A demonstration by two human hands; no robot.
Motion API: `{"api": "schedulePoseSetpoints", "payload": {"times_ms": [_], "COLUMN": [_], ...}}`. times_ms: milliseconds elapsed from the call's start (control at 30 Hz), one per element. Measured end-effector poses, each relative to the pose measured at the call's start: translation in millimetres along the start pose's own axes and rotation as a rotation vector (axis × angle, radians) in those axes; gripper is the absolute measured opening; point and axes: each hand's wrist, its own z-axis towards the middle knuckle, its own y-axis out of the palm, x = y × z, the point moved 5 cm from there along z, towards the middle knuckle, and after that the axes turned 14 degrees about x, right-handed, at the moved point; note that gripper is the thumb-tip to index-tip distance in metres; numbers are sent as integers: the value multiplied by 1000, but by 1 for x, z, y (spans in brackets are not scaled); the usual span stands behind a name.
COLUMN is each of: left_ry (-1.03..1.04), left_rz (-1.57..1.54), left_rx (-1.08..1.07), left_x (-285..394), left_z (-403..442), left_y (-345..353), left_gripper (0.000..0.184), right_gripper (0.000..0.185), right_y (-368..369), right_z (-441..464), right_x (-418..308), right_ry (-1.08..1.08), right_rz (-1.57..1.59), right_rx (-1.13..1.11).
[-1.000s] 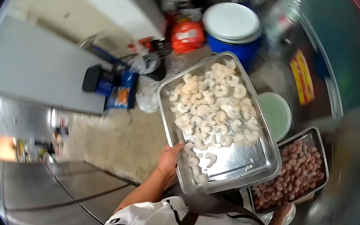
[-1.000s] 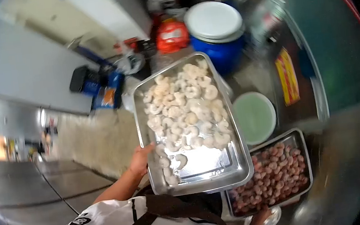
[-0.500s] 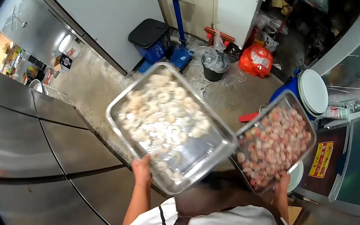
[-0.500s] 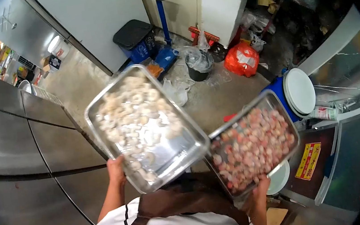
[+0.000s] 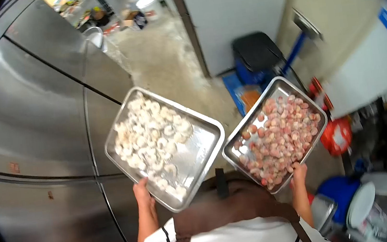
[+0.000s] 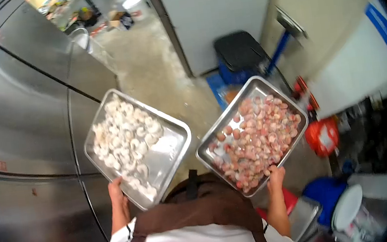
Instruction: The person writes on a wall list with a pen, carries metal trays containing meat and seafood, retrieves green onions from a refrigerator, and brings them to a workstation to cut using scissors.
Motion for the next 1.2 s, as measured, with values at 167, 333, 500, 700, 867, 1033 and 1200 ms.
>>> {"api": "schedulePoseSetpoints", "payload": {"times_ms": [167, 333, 500, 700, 867, 1033, 1200], "left_ry": [-58, -37, 20, -34, -13, -8, 50], "left_rz": [-91, -106, -157, -173, -257, -167, -253], "left_rx": [52, 57, 84, -50, -75, -57, -64], "left_x": [1, 53, 97, 117, 121, 116, 112], "left_z": [-87, -175, -275, -268, -281, -275, -272], "left_y": [-15, 16, 14, 29, 17, 19, 14], "left_gripper": [35, 34, 30, 27, 25, 28, 30], "right_gripper": [12, 9, 8, 11, 25, 31, 38], "right_y": [2, 33, 28, 69, 66, 79, 113], "right_z": [0, -26, -56, -70, -99, -101, -105], "right_x": [-40, -105, -145, -157, -172, -152, -151], "right_ry": [59, 102, 154, 176, 78, 94, 309], "right_rz": [-93, -173, -223, -234, -181, -67, 127], "right_rx": [-340, -457, -666, -793, -675, -674, -984]}}
